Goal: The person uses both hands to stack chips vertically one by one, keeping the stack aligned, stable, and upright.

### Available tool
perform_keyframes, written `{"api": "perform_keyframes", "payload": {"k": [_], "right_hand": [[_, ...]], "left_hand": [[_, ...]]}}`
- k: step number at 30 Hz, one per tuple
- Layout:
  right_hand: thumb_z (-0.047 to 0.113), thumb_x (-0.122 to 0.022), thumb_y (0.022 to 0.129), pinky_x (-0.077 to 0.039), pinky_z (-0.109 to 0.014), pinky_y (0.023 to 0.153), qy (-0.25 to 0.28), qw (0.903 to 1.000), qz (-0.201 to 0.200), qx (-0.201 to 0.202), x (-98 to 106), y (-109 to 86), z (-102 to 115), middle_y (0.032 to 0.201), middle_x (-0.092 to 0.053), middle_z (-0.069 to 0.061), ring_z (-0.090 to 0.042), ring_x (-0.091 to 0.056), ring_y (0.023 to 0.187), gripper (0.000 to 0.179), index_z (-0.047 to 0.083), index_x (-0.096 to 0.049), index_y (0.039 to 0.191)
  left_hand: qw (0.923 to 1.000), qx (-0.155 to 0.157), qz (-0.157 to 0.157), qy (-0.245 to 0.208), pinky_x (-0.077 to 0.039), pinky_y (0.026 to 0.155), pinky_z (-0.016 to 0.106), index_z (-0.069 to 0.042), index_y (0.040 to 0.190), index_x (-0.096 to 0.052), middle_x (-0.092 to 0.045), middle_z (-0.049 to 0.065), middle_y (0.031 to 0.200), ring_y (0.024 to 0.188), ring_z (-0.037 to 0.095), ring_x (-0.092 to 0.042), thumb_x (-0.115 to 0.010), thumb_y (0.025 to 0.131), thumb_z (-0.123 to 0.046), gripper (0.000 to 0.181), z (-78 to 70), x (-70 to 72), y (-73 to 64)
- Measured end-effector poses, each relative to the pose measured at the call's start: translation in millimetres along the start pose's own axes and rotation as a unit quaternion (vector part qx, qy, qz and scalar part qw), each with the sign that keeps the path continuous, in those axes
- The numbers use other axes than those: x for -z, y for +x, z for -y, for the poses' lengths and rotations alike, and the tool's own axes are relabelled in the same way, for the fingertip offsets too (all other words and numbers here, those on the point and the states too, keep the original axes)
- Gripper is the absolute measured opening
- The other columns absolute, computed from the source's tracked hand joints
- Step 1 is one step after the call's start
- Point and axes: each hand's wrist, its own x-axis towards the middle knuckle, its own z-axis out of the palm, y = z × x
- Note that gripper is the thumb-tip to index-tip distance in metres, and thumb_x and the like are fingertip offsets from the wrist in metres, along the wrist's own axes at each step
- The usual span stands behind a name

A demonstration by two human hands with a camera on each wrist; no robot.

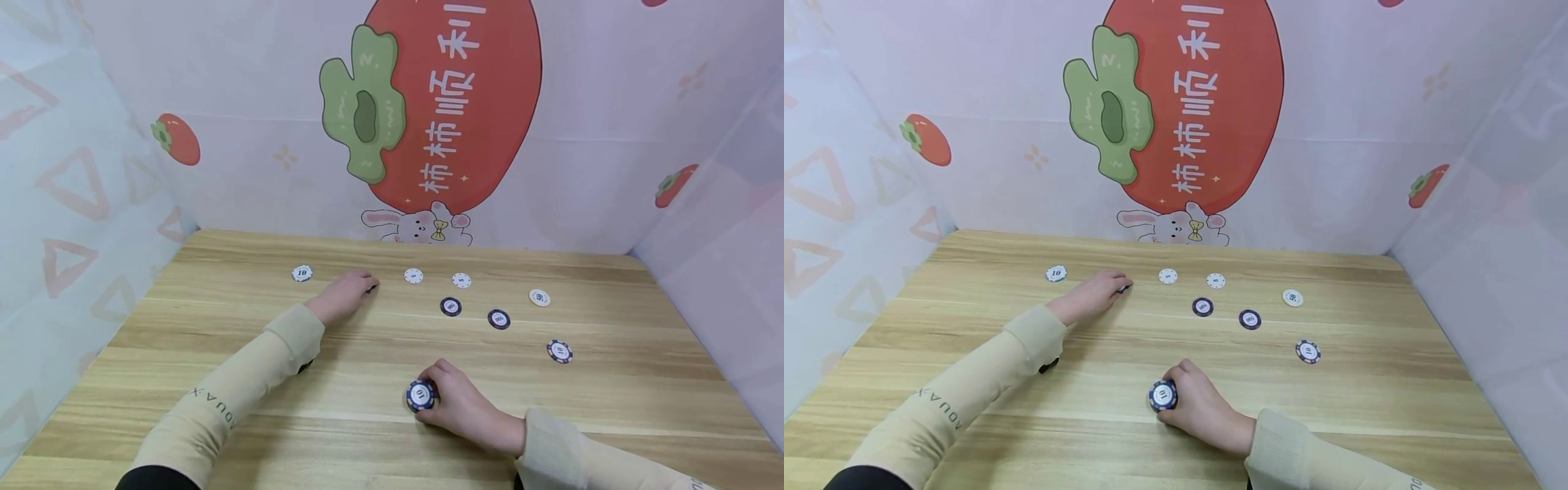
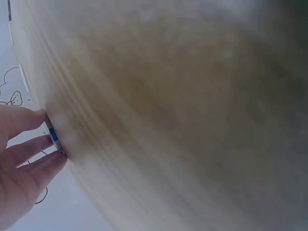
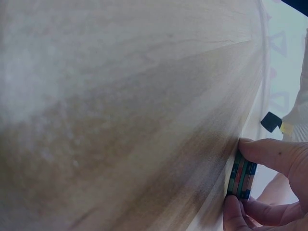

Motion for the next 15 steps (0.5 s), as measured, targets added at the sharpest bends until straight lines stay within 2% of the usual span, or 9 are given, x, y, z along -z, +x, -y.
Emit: {"api": "perform_keyframes", "payload": {"k": [4, 11, 15], "right_hand": [[0.012, -0.08, 0.064, -0.048, -0.025, 0.073, -0.002, 1.0, -0.004, 0.004, -0.2, -0.5, 0.1, 0.09, -0.051, 0.0, -0.013, -0.054, 0.082, 0.039, 0.002, -0.06, 0.096], [0.012, -0.08, 0.065, -0.048, -0.026, 0.074, -0.002, 1.0, 0.001, -0.003, -0.8, 0.2, -0.5, 0.091, -0.051, -0.001, -0.014, -0.054, 0.083, 0.04, 0.002, -0.06, 0.098], [0.012, -0.08, 0.065, -0.048, -0.026, 0.074, -0.003, 1.0, 0.0, -0.003, -0.9, 0.5, -0.7, 0.091, -0.051, -0.001, -0.014, -0.054, 0.083, 0.04, 0.002, -0.06, 0.097]], "left_hand": [[0.9999, 0.01, -0.005, -0.007, -0.033, 0.101, 0.041, -0.002, 0.121, -0.055, -0.05, 0.018, 0.125, 0.117, 0.032, -0.045, -0.047, 0.094, -0.008, 0.029, -0.3, 0.3, -1.3], [0.9996, -0.007, -0.018, 0.02, -0.041, 0.093, 0.04, 0.001, 0.112, -0.059, -0.057, 0.016, 0.109, 0.104, 0.029, -0.052, -0.054, 0.088, -0.004, 0.025, -0.6, 2.1, 0.0], [0.9994, 0.0, -0.027, 0.023, -0.042, 0.09, 0.039, 0.002, 0.11, -0.058, -0.055, 0.016, 0.105, 0.101, 0.029, -0.051, -0.058, 0.083, -0.001, 0.026, -2.5, 4.7, 0.5]]}}
